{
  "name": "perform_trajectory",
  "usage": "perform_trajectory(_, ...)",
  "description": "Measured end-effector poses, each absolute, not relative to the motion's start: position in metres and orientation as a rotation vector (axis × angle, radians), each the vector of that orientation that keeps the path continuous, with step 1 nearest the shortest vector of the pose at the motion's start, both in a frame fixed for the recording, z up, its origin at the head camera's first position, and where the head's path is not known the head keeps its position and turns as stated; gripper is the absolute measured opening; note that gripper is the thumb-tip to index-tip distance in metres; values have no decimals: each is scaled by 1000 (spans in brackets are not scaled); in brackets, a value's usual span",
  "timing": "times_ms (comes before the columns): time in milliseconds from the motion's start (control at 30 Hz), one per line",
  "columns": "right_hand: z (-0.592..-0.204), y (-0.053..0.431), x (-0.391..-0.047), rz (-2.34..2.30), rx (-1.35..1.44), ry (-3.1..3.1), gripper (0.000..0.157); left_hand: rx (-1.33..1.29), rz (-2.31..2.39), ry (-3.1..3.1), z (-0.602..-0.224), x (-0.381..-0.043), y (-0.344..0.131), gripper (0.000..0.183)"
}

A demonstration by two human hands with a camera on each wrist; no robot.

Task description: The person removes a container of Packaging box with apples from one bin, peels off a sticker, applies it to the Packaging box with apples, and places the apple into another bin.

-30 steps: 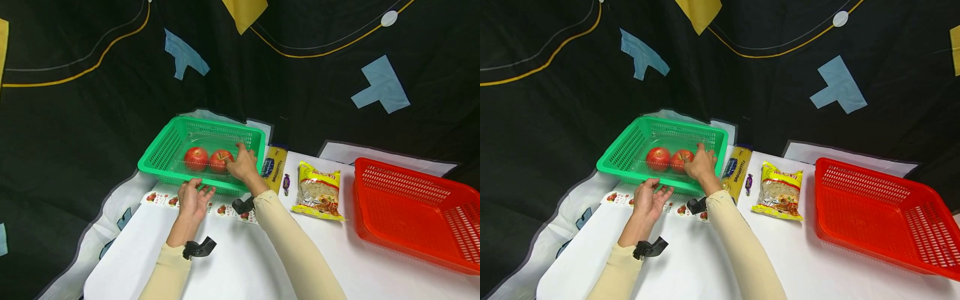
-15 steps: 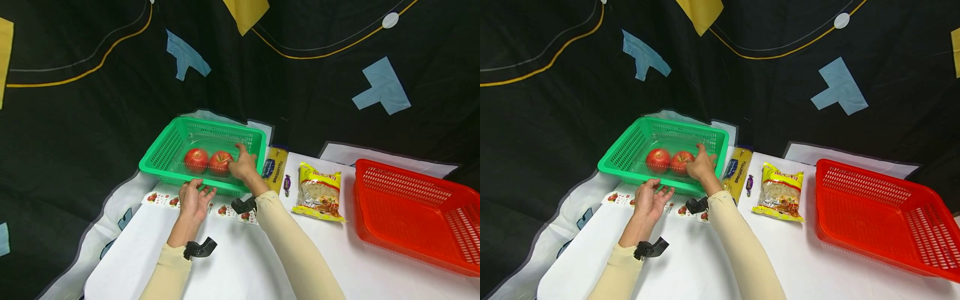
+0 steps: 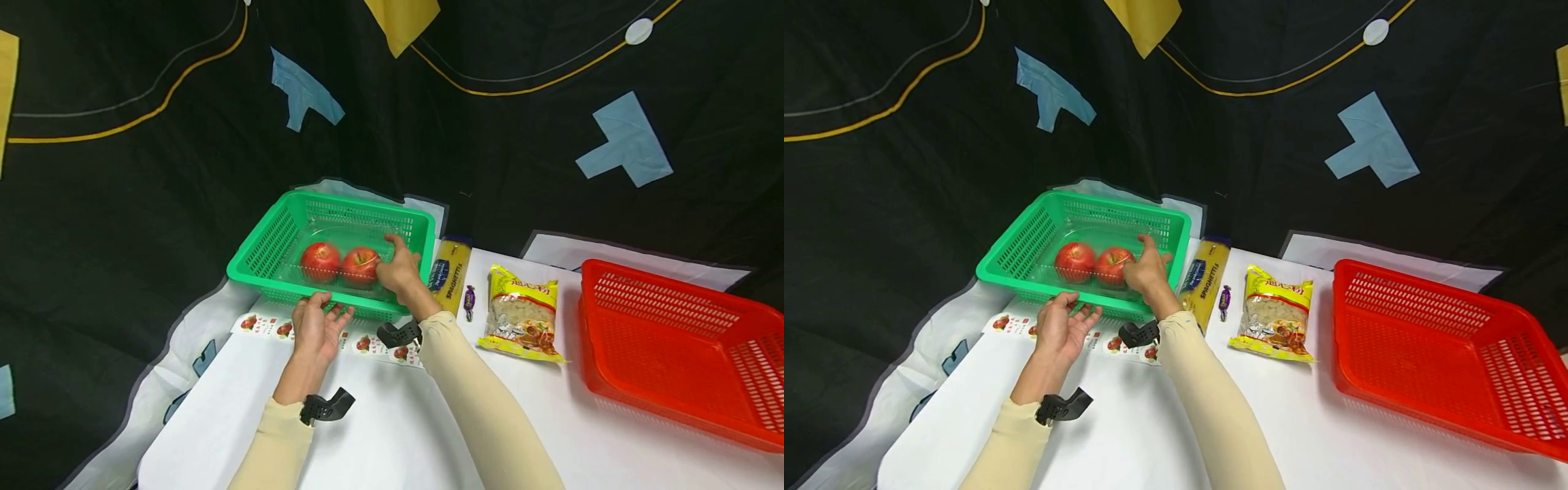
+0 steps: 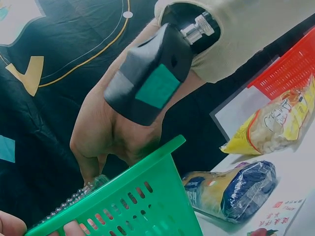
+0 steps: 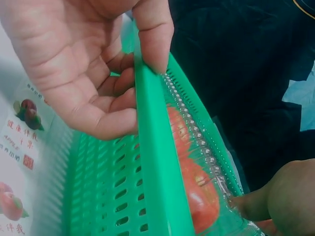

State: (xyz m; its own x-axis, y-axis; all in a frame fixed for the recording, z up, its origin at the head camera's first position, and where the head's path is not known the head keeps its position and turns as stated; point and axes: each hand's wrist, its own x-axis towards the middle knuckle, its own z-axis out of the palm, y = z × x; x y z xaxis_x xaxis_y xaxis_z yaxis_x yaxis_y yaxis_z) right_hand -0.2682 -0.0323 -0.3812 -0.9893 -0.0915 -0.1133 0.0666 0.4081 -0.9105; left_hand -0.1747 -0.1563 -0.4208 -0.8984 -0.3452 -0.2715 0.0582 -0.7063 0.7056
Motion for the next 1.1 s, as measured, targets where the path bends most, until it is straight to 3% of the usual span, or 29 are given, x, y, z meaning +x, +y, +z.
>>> perform_trajectory(1100, -344, -10, -263, -1890, -54, 2221, 58, 571, -2664, -1097, -419, -173, -157, 7)
